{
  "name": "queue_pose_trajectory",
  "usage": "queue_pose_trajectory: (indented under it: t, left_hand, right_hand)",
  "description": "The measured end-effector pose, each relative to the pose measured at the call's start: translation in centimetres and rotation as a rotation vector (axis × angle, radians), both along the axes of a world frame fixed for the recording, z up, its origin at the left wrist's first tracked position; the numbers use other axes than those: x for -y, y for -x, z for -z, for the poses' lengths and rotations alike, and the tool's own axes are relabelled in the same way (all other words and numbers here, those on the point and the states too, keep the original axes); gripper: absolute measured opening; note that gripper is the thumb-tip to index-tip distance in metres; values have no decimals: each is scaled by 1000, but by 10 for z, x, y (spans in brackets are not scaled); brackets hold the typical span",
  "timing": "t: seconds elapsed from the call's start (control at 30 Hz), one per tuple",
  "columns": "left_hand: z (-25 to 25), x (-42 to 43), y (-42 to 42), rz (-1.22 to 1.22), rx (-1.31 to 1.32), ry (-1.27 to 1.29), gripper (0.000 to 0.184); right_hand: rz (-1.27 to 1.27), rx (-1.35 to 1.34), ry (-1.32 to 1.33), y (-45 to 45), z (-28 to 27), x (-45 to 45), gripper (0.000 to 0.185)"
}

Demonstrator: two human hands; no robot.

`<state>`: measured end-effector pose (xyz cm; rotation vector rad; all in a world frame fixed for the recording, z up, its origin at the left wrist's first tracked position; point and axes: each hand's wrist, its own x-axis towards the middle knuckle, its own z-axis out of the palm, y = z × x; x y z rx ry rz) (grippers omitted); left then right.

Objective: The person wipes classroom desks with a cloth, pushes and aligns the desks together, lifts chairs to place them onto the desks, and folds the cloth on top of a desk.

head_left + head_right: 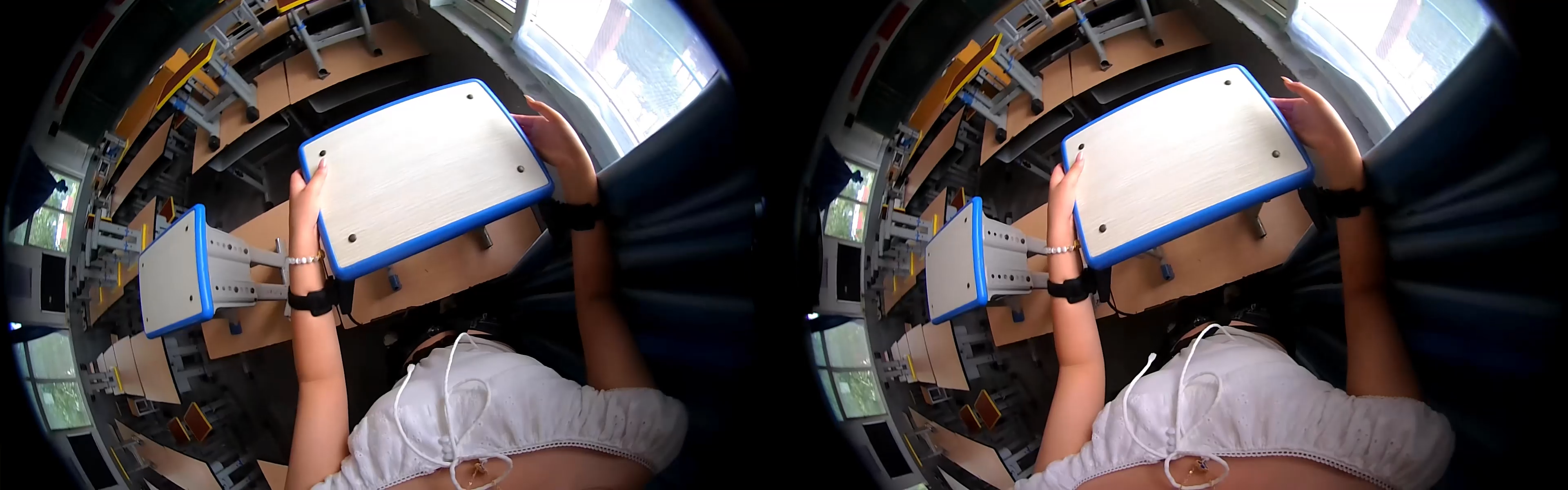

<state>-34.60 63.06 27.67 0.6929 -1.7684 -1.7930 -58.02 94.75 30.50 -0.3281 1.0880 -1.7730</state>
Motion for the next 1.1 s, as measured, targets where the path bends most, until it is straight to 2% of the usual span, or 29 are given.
queue_pose_trajectory:
  t: [0.13,0.23,0.33,0.37,0.4,0.47,0.53,0.6,0.67,0.73,0.8,0.83,0.9,0.93,1.0,1.03,1.07,1.1]
  left_hand:
    - [2,5,6,6,91,127,41]
    - [11,14,6,67,81,75,55]
    - [24,16,-15,-27,-22,185,66]
    - [9,4,-37,-7,120,128,68]
    - [11,1,-50,-10,65,109,63]
    - [54,13,-79,-74,174,155,56]
    - [114,17,-110,-2,161,126,52]
    - [161,3,-143,29,272,107,48]
    - [238,18,-181,349,614,435,46]
    - [234,0,-199,561,1211,219,50]
    - [255,-17,-223,455,1281,-205,64]
    - [268,-22,-233,384,1289,-279,68]
    - [277,-32,-245,257,1256,-433,76]
    - [291,-34,-251,177,1214,-530,78]
    - [301,-41,-255,15,1100,-688,78]
    - [309,-46,-255,-64,1086,-702,73]
    - [310,-48,-252,-22,1072,-708,71]
    - [307,-49,-250,17,1058,-714,69]
  right_hand:
    - [30,-41,2,5,9,-9,58]
    - [-34,-74,14,6,10,-15,52]
    - [456,-421,-21,7,34,-51,48]
    - [618,-476,-108,12,47,-71,45]
    - [779,-530,-197,14,58,-91,41]
    - [930,-573,-405,-9,64,-115,38]
    - [1015,-492,-572,-24,94,-140,34]
    - [1023,-643,-645,-36,137,-166,24]
    - [1048,-1015,-757,-50,153,-172,15]
    - [1160,-1039,-793,-82,136,-141,12]
    - [1046,-949,-722,-95,151,-129,11]
    - [905,-770,-631,-96,173,-133,12]
    - [589,-689,-787,-100,217,-138,21]
    - [514,-667,-877,-109,219,-133,23]
    - [552,-613,-942,-123,239,-135,28]
    - [495,-421,-967,-123,262,-145,26]
    - [397,-423,-985,-123,293,-160,29]
    - [282,-315,-1061,-123,306,-165,33]
